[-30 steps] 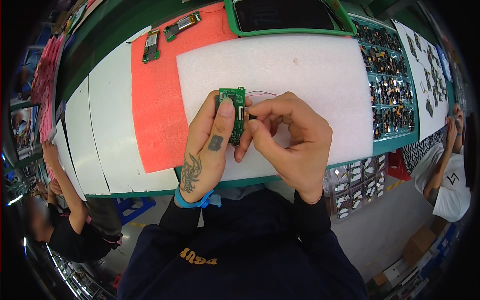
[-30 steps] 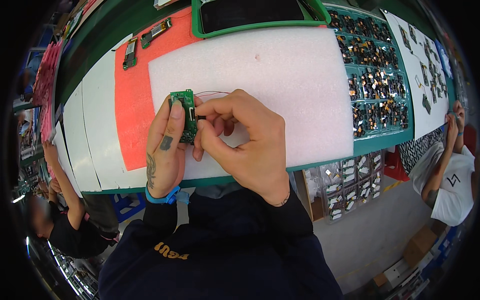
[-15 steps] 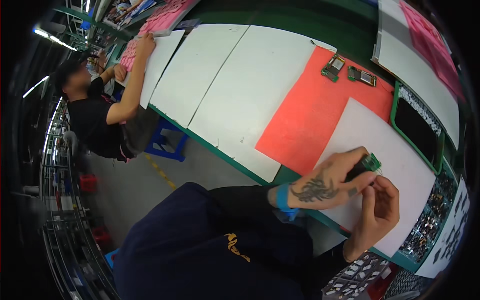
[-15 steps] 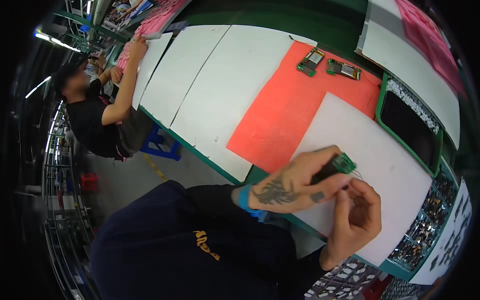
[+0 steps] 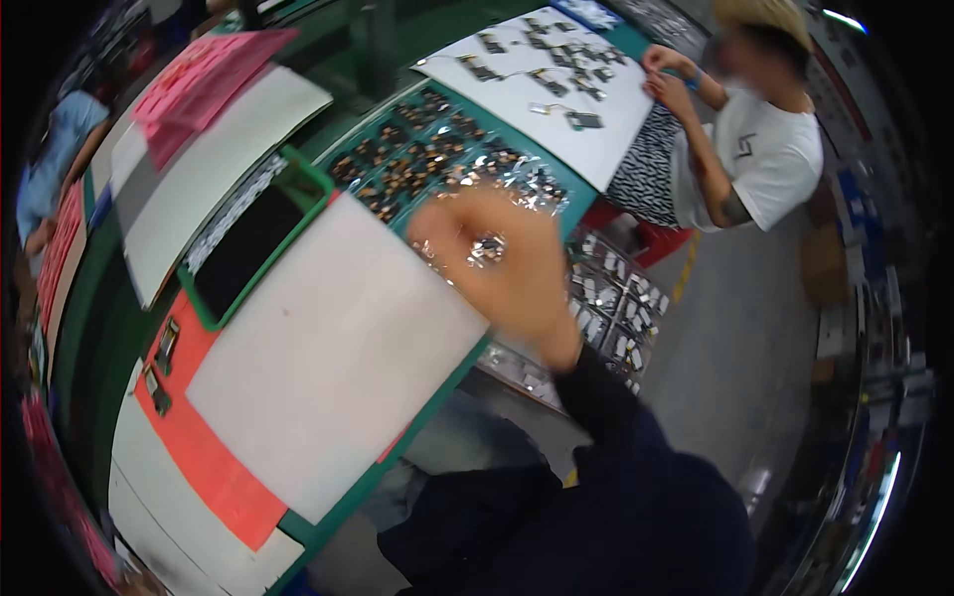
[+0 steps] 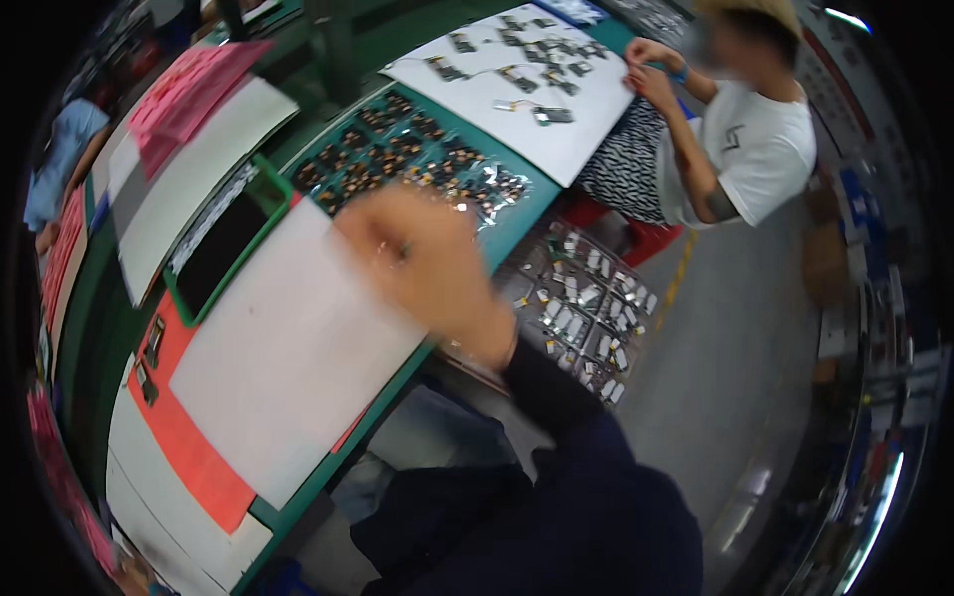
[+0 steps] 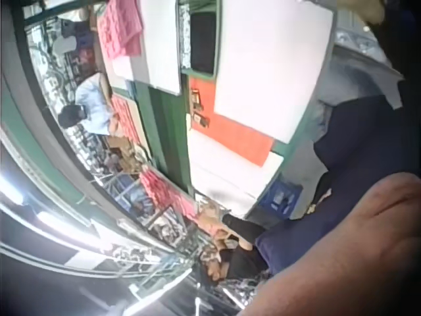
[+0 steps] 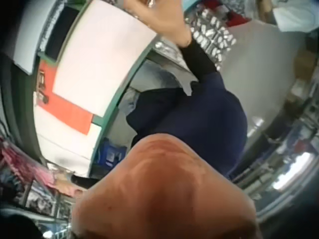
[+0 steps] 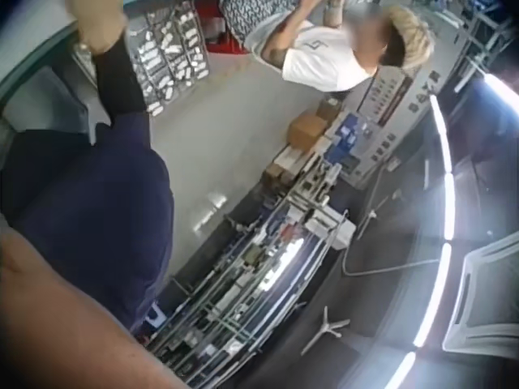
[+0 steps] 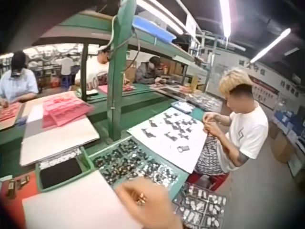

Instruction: Assembling electronic components onto green circuit boards at a manual station.

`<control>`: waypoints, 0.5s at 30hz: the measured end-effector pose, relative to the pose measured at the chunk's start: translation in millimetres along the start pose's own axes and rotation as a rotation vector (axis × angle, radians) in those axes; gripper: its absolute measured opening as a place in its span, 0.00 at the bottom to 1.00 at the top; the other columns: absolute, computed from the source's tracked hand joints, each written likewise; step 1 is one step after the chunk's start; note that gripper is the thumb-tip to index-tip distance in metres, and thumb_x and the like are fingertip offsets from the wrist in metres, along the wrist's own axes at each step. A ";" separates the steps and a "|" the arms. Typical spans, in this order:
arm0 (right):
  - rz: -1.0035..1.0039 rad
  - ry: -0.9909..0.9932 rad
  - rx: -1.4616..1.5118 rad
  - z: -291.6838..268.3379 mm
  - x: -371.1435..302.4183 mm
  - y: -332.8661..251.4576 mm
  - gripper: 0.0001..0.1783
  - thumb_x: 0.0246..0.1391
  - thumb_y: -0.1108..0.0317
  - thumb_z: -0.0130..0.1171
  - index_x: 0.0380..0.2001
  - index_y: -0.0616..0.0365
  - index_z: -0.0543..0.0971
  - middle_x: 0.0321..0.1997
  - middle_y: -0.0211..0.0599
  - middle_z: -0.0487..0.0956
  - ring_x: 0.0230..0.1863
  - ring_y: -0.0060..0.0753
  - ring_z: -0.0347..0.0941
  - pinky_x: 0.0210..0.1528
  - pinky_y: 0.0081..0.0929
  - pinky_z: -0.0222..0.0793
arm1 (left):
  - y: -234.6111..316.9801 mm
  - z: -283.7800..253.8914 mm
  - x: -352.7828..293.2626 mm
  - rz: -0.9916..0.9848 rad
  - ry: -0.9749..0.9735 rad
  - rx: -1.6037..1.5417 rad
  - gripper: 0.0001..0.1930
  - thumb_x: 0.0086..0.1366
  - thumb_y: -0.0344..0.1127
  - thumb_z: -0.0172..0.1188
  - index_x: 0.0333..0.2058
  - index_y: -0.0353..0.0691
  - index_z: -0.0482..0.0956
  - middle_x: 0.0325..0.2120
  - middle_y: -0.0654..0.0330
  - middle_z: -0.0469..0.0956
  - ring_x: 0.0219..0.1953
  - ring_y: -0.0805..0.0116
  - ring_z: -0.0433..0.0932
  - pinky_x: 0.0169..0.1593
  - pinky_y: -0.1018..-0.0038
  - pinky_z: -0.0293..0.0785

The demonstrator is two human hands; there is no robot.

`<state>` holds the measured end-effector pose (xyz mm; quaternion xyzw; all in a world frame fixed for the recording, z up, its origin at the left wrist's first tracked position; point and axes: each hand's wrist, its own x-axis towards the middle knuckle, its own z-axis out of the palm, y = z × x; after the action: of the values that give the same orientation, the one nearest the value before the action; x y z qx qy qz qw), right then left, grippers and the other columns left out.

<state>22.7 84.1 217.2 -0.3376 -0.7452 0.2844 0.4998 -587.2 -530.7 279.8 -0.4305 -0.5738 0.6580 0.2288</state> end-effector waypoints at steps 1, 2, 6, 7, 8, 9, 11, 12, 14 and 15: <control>0.067 0.063 -0.006 -12.1 32.5 18.3 0.05 0.55 0.75 0.64 0.34 0.63 0.86 0.29 0.32 0.85 0.27 0.23 0.74 0.33 0.20 0.71 | 5.7 -51.9 22.9 0.002 0.014 -0.027 0.36 0.69 0.72 0.48 0.65 0.57 0.75 0.39 0.61 0.88 0.45 0.52 0.85 0.44 0.54 0.81; 0.084 0.047 -0.167 -24.9 63.6 35.9 0.08 0.58 0.71 0.63 0.36 0.64 0.86 0.29 0.32 0.85 0.27 0.22 0.74 0.33 0.20 0.71 | 1.9 -104.7 31.3 -0.143 -0.445 -0.393 0.34 0.71 0.70 0.48 0.65 0.54 0.75 0.41 0.59 0.88 0.45 0.54 0.85 0.46 0.56 0.81; 0.104 0.026 -0.567 -68.1 166.4 158.0 0.18 0.54 0.58 0.67 0.41 0.62 0.87 0.30 0.36 0.86 0.30 0.33 0.80 0.36 0.25 0.74 | -62.0 -278.3 41.9 -0.508 -0.736 -0.912 0.32 0.75 0.65 0.46 0.63 0.49 0.77 0.43 0.55 0.87 0.43 0.59 0.85 0.48 0.61 0.81; 0.089 0.016 -0.682 -58.0 185.9 175.7 0.20 0.52 0.57 0.68 0.43 0.60 0.86 0.35 0.41 0.86 0.34 0.42 0.81 0.39 0.33 0.76 | -68.0 -297.5 38.9 -0.600 -0.672 -0.995 0.32 0.76 0.64 0.45 0.62 0.47 0.78 0.43 0.54 0.87 0.42 0.60 0.85 0.48 0.63 0.81; 0.073 0.006 -0.798 -49.6 200.0 192.5 0.23 0.49 0.55 0.69 0.45 0.58 0.85 0.39 0.46 0.86 0.37 0.50 0.82 0.42 0.41 0.78 | -68.7 -303.2 35.5 -0.691 -0.604 -1.075 0.31 0.77 0.64 0.44 0.61 0.45 0.80 0.44 0.53 0.87 0.41 0.62 0.85 0.47 0.65 0.81; 0.066 0.002 -0.783 -43.2 211.6 205.2 0.23 0.49 0.55 0.69 0.45 0.58 0.85 0.39 0.46 0.86 0.37 0.50 0.82 0.42 0.41 0.78 | -61.1 -302.9 32.0 -0.705 -0.615 -1.070 0.31 0.77 0.64 0.44 0.61 0.45 0.80 0.44 0.53 0.87 0.41 0.62 0.85 0.47 0.65 0.81; 0.086 -0.057 -0.850 -33.2 228.1 230.6 0.25 0.49 0.54 0.69 0.47 0.58 0.84 0.43 0.47 0.86 0.41 0.52 0.82 0.45 0.43 0.77 | -29.5 -297.3 34.7 -0.788 -0.049 -1.438 0.31 0.76 0.61 0.49 0.59 0.41 0.80 0.40 0.51 0.87 0.35 0.61 0.85 0.40 0.68 0.81; 0.101 -0.095 -0.885 -29.2 227.8 239.4 0.26 0.49 0.54 0.70 0.48 0.58 0.84 0.44 0.47 0.86 0.43 0.53 0.81 0.46 0.43 0.77 | -11.8 -292.8 33.9 -0.801 0.250 -1.590 0.30 0.75 0.60 0.51 0.59 0.39 0.80 0.38 0.50 0.88 0.33 0.60 0.84 0.37 0.70 0.80; 0.040 -0.093 -0.878 -22.3 221.5 241.0 0.25 0.50 0.54 0.70 0.47 0.59 0.84 0.43 0.46 0.86 0.42 0.50 0.82 0.45 0.41 0.78 | 17.7 -298.9 31.3 -0.743 0.568 -1.860 0.25 0.77 0.49 0.52 0.59 0.35 0.77 0.39 0.51 0.85 0.32 0.64 0.81 0.37 0.74 0.78; -0.030 -0.052 -0.838 -23.8 219.3 237.1 0.23 0.50 0.54 0.70 0.44 0.60 0.85 0.41 0.45 0.87 0.39 0.47 0.83 0.43 0.38 0.78 | 31.1 -313.6 28.0 -0.680 0.574 -2.000 0.20 0.79 0.39 0.51 0.61 0.33 0.74 0.43 0.53 0.82 0.34 0.69 0.77 0.39 0.76 0.75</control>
<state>37.2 403.6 166.1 -0.4935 -0.8136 -0.0422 0.3044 -335.9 -340.7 250.9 -0.3783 -0.8629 -0.3276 0.0708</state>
